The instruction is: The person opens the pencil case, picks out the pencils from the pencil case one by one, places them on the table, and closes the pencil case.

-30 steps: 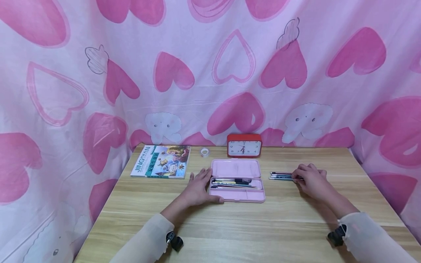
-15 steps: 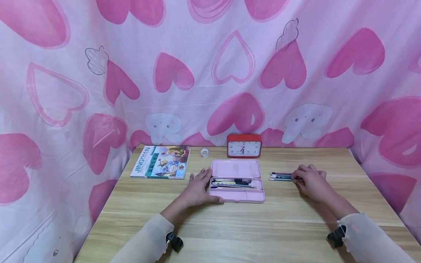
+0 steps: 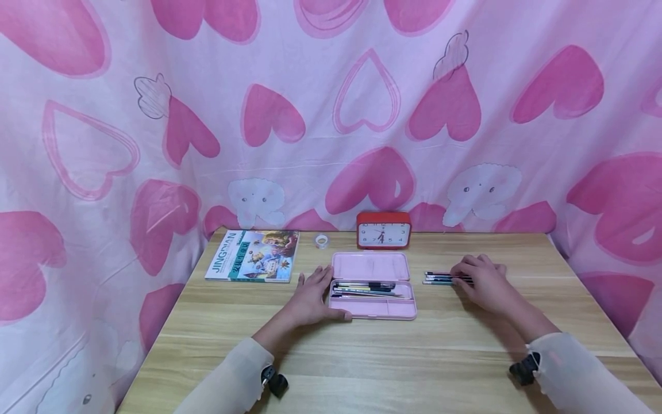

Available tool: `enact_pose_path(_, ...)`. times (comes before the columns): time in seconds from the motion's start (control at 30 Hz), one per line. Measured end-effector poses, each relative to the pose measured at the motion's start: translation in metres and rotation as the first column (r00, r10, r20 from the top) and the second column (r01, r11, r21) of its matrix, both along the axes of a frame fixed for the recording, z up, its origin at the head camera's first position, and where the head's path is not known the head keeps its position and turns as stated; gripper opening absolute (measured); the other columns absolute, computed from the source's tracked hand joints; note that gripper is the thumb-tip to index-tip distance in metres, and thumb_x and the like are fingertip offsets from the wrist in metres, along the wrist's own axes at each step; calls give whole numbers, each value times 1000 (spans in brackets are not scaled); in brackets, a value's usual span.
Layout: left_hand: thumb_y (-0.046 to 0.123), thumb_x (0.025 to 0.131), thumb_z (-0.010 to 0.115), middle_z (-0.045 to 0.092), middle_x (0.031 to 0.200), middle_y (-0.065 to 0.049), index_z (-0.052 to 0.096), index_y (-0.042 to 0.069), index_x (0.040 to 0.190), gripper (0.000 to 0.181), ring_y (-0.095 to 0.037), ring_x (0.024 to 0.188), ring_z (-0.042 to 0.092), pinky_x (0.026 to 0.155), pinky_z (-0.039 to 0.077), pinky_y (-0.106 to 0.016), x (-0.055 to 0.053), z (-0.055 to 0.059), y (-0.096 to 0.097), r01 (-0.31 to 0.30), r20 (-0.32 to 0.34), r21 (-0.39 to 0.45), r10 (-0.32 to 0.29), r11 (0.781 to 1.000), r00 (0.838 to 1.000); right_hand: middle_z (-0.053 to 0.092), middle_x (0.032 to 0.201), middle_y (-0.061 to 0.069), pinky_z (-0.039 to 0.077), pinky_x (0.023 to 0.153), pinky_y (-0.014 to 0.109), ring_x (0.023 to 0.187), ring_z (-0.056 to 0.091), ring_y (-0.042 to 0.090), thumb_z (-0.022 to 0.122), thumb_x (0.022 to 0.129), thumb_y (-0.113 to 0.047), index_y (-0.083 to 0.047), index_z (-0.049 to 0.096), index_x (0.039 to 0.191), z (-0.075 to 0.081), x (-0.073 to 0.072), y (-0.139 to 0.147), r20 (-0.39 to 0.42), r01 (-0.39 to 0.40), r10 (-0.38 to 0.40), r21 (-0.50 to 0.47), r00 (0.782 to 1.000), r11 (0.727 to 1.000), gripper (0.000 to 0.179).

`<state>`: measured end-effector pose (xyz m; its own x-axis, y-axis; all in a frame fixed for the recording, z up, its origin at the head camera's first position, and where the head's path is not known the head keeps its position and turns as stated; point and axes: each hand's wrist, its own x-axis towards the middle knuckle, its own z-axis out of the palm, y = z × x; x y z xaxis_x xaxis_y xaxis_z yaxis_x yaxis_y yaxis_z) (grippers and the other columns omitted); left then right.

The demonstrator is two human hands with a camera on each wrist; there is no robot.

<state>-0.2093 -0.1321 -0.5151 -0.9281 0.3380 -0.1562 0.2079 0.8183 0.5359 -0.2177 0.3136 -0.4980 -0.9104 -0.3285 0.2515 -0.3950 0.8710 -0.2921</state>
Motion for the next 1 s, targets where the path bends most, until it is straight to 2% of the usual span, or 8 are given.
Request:
enact_pose_path(0.27,75,75,92,24,186,-2,24,16,178,137,-29,176,11,142,-3,-61,-1,0,0,-3,3,-10,3,1000,1000,75,114,7,39,84,54,105,57,30,82,99,-15,-13,82,116,8,1,-27,50,-30,28,40,998,999,18)
enact_pose_path(0.37,75,74,92,24,186,-2,24,16,178,137,-29,176,11,142,-3,-61,-1,0,0,-4,1,-9,4,1000,1000,75,116,7,40,84,53,107,58,30,83,98,-14,-13,82,118,10,2,-37,44,-51,49,44,998,998,20)
enact_pose_path(0.5,75,74,92,23,186,-3,24,15,178,137,-30,176,11,142,-3,-62,-1,-1,0,-1,-1,-3,1,1000,1000,76,117,6,42,85,54,108,59,29,83,98,-14,-15,83,117,8,2,-50,31,-77,76,58,997,995,19)
enact_pose_path(0.87,75,75,92,23,186,-2,24,15,178,137,-30,176,11,142,-4,-61,0,0,0,1,6,-1,-1,1000,1000,74,113,0,39,89,52,105,55,23,85,98,-15,-21,84,113,2,2,-77,39,-130,128,44,991,991,16)
enact_pose_path(1.0,75,75,92,24,186,-2,24,15,178,137,-30,176,11,142,-3,-61,0,0,0,1,6,-1,-1,1000,1000,73,113,-2,41,92,54,105,54,21,87,97,-16,-23,85,112,1,3,-87,66,-148,145,40,987,988,17)
